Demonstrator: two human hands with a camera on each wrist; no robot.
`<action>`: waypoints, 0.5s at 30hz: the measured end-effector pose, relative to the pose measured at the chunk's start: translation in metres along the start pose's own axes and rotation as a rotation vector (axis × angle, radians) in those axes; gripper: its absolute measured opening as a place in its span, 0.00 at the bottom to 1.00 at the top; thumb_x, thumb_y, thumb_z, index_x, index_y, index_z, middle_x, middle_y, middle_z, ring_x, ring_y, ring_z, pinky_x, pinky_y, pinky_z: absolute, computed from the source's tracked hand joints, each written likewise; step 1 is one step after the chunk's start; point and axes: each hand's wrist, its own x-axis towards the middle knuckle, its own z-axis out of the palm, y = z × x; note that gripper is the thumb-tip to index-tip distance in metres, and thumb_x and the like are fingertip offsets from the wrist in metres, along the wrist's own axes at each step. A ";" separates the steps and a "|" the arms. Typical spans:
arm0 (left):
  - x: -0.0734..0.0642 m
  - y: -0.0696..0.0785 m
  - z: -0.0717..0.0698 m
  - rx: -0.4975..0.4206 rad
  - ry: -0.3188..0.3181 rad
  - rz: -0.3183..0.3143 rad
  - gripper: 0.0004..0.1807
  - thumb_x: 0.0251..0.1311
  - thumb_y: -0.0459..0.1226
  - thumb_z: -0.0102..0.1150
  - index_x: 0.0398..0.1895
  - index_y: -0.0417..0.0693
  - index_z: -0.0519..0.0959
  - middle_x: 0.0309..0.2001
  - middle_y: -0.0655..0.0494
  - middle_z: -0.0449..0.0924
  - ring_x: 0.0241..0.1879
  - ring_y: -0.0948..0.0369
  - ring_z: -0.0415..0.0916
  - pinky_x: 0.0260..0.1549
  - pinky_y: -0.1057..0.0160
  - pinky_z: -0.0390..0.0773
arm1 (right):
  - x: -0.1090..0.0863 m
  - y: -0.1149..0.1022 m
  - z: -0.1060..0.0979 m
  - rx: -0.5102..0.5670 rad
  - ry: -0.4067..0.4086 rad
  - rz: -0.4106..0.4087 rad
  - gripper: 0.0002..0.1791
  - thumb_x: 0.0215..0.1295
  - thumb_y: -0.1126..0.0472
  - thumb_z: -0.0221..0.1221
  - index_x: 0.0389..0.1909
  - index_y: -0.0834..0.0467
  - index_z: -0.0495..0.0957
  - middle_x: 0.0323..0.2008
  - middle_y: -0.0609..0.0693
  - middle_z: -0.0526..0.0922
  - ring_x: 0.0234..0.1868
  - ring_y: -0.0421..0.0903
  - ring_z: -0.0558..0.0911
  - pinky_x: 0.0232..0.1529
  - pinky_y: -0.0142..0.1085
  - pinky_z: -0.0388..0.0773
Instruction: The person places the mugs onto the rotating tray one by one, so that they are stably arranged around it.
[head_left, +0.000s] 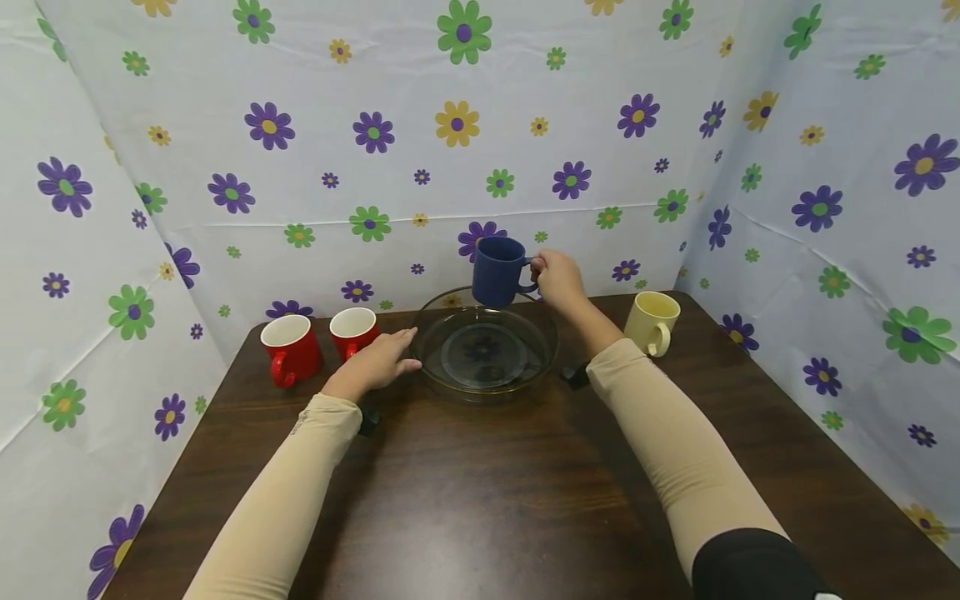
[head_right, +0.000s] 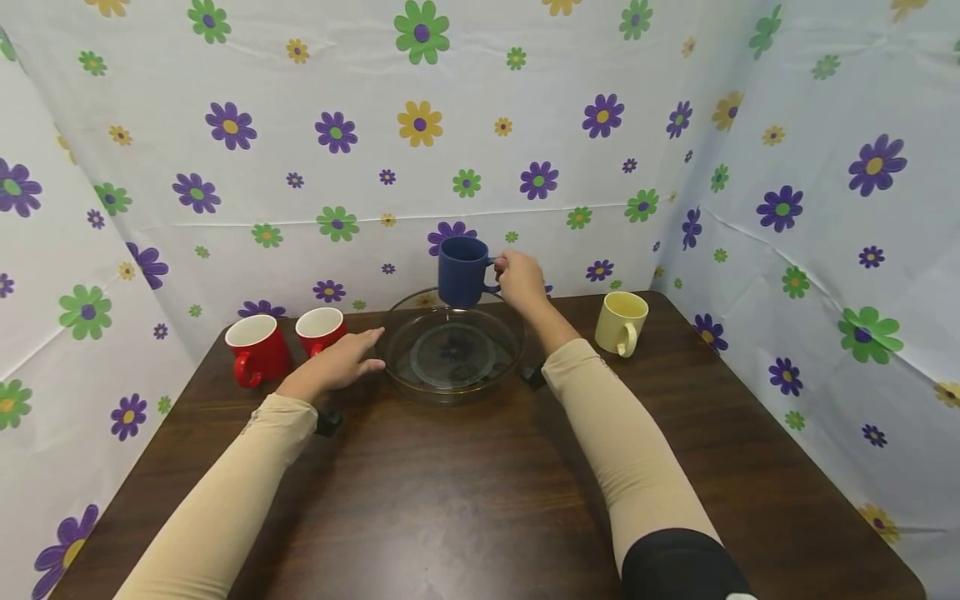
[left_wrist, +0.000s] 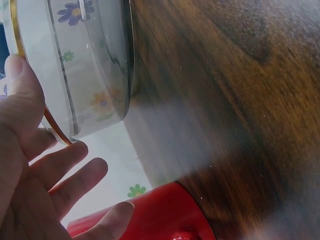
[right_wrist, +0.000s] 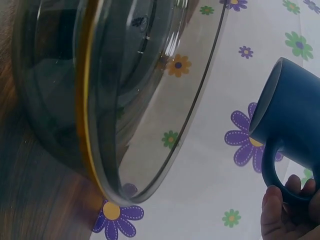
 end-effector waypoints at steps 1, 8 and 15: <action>0.000 0.000 0.000 0.001 0.001 -0.001 0.41 0.71 0.45 0.59 0.77 0.32 0.55 0.76 0.33 0.56 0.74 0.35 0.55 0.71 0.38 0.56 | 0.001 -0.001 0.001 0.004 -0.005 0.001 0.15 0.78 0.64 0.48 0.31 0.65 0.78 0.33 0.60 0.83 0.37 0.58 0.79 0.44 0.49 0.76; 0.000 -0.001 -0.001 0.005 0.002 0.001 0.41 0.71 0.45 0.60 0.77 0.32 0.55 0.75 0.34 0.57 0.74 0.35 0.56 0.71 0.38 0.57 | 0.006 -0.003 0.016 0.009 -0.061 -0.014 0.15 0.78 0.64 0.49 0.32 0.65 0.78 0.33 0.61 0.83 0.39 0.58 0.79 0.45 0.50 0.75; 0.000 -0.001 -0.002 -0.011 -0.022 -0.023 0.42 0.71 0.47 0.59 0.78 0.35 0.55 0.76 0.36 0.57 0.75 0.37 0.55 0.71 0.38 0.58 | 0.007 -0.005 0.032 -0.019 -0.147 -0.010 0.15 0.79 0.64 0.47 0.34 0.65 0.79 0.34 0.60 0.83 0.38 0.56 0.77 0.45 0.48 0.76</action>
